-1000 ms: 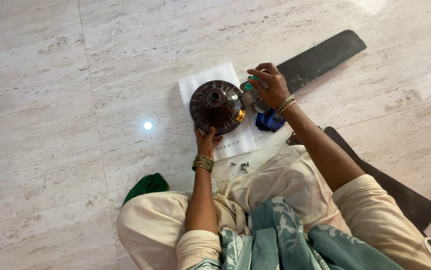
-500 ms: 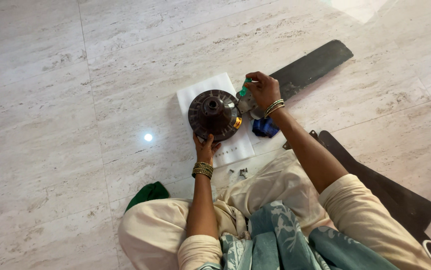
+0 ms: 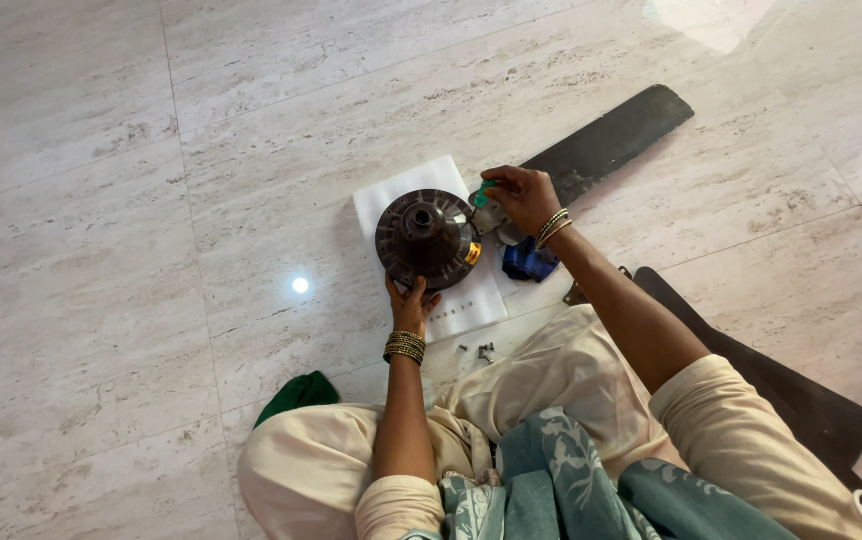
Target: The person sits on the floor and uses a screwdriver to remove screws from the central hub of a ceiling fan. They detach one fan blade and set it aside, then continue unscrewing the hub while the fan remains on the floor.
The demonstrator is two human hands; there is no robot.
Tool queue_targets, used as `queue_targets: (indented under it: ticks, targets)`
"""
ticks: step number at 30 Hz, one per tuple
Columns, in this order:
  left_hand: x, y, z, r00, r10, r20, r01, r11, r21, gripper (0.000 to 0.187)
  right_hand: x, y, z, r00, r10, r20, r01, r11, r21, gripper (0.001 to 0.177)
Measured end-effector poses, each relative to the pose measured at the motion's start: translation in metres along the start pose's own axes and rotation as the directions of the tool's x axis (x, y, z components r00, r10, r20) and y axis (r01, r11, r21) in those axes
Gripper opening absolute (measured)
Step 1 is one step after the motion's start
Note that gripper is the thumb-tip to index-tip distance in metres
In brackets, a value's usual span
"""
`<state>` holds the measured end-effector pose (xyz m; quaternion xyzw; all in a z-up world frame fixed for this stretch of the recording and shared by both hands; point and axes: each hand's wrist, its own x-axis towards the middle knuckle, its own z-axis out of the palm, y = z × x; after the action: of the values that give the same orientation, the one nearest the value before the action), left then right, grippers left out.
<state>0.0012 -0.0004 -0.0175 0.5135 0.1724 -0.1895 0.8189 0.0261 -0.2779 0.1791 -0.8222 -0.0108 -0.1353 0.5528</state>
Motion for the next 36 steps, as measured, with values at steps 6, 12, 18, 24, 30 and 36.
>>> queue_targets:
  ticks: [6, 12, 18, 24, 30, 36]
  targets:
    - [-0.001, 0.002, -0.002, 0.999, -0.040, -0.006, 0.040, 0.999, -0.019, 0.111, 0.003, 0.004, -0.008, 0.995, 0.065, 0.070, -0.070, 0.995, 0.078, 0.028]
    - [-0.005, 0.004, -0.002, 1.000, -0.004, 0.030, 0.006, 0.999, -0.050, 0.108, 0.008, 0.005, -0.005, 0.989, 0.086, 0.119, -0.098, 0.990, 0.100, 0.030]
    - [-0.008, 0.005, -0.002, 0.999, -0.005, 0.034, 0.007, 0.999, -0.047, 0.110, -0.004, 0.006, 0.014, 0.976, -0.181, -0.119, 0.144, 0.953, -0.267, 0.032]
    - [-0.008, 0.007, 0.000, 0.999, 0.005, 0.031, -0.003, 0.999, -0.047, 0.113, 0.005, -0.001, 0.010, 0.980, -0.071, -0.183, 0.030, 0.976, -0.217, 0.036]
    - [-0.009, 0.007, 0.000, 1.000, -0.001, 0.024, 0.002, 0.998, -0.055, 0.112, 0.008, -0.018, 0.011, 0.961, -0.230, -0.151, 0.146, 0.891, -0.429, 0.029]
    - [-0.008, 0.005, -0.002, 0.999, 0.007, 0.037, -0.005, 0.999, -0.047, 0.109, 0.008, -0.019, 0.024, 0.956, -0.117, -0.269, 0.032, 0.953, -0.301, 0.028]
